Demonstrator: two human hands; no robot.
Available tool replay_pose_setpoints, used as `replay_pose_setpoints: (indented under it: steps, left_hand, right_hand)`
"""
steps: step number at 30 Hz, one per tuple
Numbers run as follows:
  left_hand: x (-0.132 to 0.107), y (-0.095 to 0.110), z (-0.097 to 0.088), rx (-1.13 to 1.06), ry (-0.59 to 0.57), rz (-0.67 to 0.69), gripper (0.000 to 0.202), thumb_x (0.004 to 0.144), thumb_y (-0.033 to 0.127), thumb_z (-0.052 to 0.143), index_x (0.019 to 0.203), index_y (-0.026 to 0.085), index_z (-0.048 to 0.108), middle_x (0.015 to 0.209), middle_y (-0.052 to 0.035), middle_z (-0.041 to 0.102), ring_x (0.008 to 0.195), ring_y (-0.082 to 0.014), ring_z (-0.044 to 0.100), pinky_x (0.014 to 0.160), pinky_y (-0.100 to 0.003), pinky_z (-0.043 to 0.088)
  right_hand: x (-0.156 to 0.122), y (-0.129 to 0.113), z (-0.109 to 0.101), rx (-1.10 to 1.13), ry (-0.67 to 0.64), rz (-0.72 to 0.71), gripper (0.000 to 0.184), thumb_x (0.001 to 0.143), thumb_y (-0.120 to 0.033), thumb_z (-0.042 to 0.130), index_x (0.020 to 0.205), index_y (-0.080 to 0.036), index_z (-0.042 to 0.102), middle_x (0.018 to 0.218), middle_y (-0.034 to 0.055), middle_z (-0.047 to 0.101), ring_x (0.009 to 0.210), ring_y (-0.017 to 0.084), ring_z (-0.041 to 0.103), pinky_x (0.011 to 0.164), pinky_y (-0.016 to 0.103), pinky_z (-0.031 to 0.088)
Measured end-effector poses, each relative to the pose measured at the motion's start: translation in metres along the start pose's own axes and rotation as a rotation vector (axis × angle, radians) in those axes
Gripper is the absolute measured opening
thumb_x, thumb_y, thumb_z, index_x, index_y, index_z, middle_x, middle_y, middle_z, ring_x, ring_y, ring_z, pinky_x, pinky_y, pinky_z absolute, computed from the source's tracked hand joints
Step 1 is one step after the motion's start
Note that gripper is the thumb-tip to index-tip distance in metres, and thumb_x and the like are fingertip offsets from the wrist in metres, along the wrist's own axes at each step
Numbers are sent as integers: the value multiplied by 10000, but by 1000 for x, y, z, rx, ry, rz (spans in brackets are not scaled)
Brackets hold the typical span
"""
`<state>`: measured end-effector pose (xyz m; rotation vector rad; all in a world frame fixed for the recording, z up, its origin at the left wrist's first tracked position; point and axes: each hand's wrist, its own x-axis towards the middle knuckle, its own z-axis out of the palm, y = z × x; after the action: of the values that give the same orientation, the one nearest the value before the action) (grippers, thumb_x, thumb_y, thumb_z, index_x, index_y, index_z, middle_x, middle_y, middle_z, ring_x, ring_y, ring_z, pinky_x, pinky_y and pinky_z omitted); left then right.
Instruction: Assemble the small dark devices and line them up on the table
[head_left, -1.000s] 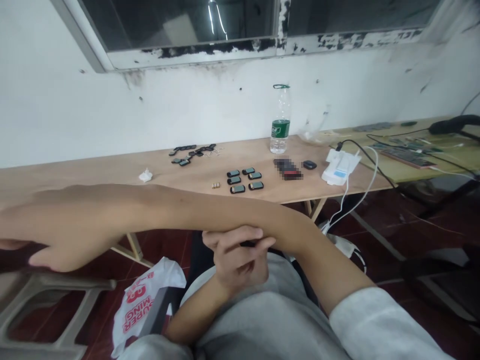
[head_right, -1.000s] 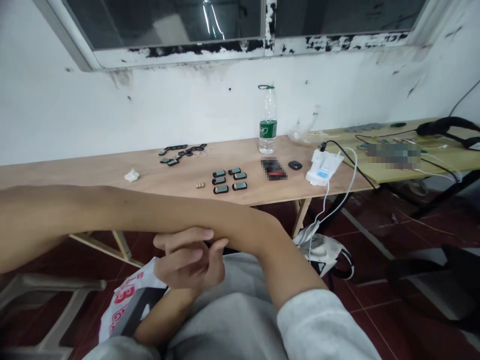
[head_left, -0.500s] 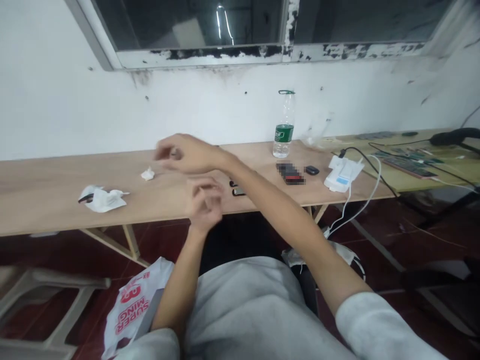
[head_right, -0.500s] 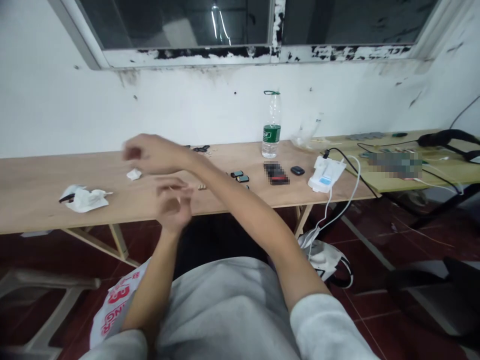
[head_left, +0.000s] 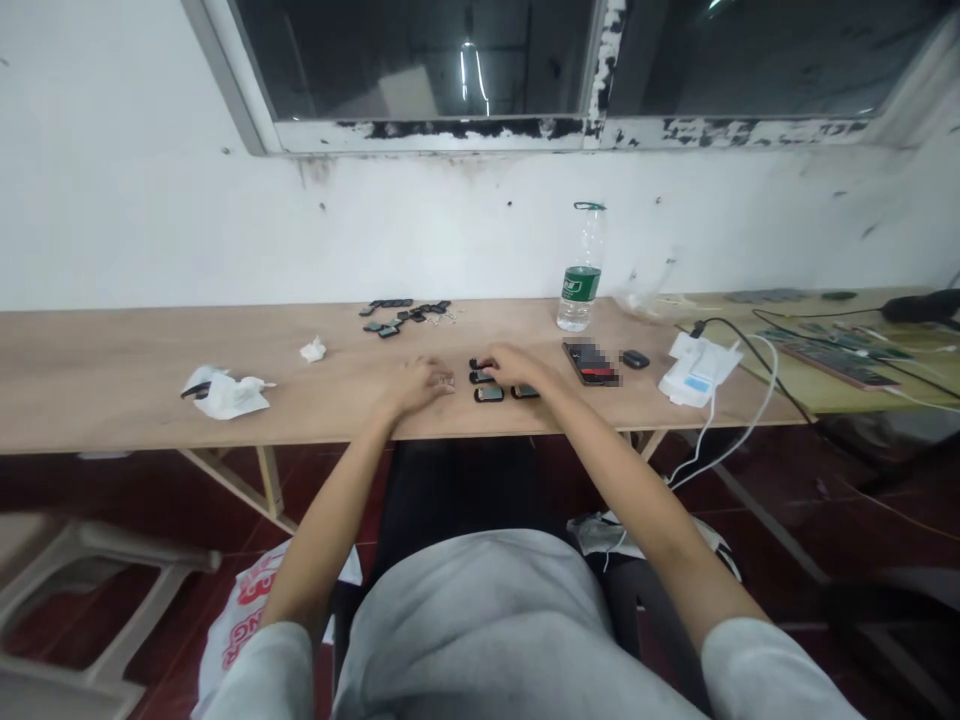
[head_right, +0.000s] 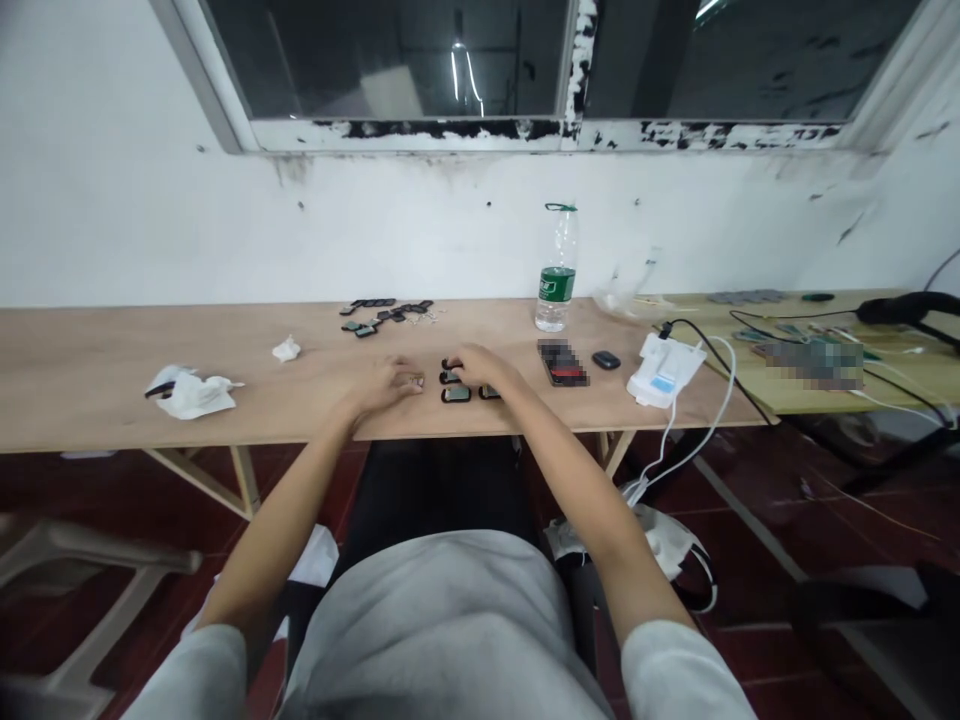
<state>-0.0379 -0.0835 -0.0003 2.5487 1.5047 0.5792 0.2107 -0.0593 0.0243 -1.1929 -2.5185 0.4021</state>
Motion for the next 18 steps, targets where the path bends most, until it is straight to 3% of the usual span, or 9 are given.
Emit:
replay_pose_setpoints:
  steps: [3, 9, 14, 18]
  left_hand:
    - [-4, 4, 1, 69, -42, 13, 318, 979, 367, 572, 1193, 188, 726, 1338, -121, 628, 1281, -313, 469, 1105, -498, 320]
    - [-9, 14, 5, 80, 33, 62, 273, 997, 367, 555, 1123, 206, 737, 1312, -117, 639, 1261, -327, 465, 1022, -477, 340]
    - [-8, 25, 10, 30, 119, 53, 243, 1018, 334, 525, 1147, 217, 695, 1277, -104, 659, 1244, -323, 515, 1014, -488, 369]
    - [-8, 39, 8, 29, 193, 60, 257, 1040, 314, 495, 1186, 200, 672, 1271, -124, 662, 1226, -323, 544, 1002, -485, 385]
  right_hand:
    - [-3, 1, 1, -30, -5, 30, 223, 925, -199, 593, 1022, -104, 770, 951, 131, 781, 726, 183, 616, 690, 266, 441]
    - [-7, 6, 2, 31, -22, 99, 275, 925, -334, 644, 796, -104, 725, 685, 72, 710, 574, 139, 542, 567, 255, 375]
    - [-8, 13, 12, 272, 157, 31, 103, 845, -243, 711, 864, -150, 670, 817, 39, 733, 698, 156, 632, 651, 236, 467]
    - [-19, 12, 20, 520, 312, -36, 115, 857, -264, 698, 877, -173, 631, 880, 53, 743, 782, 182, 696, 732, 274, 541]
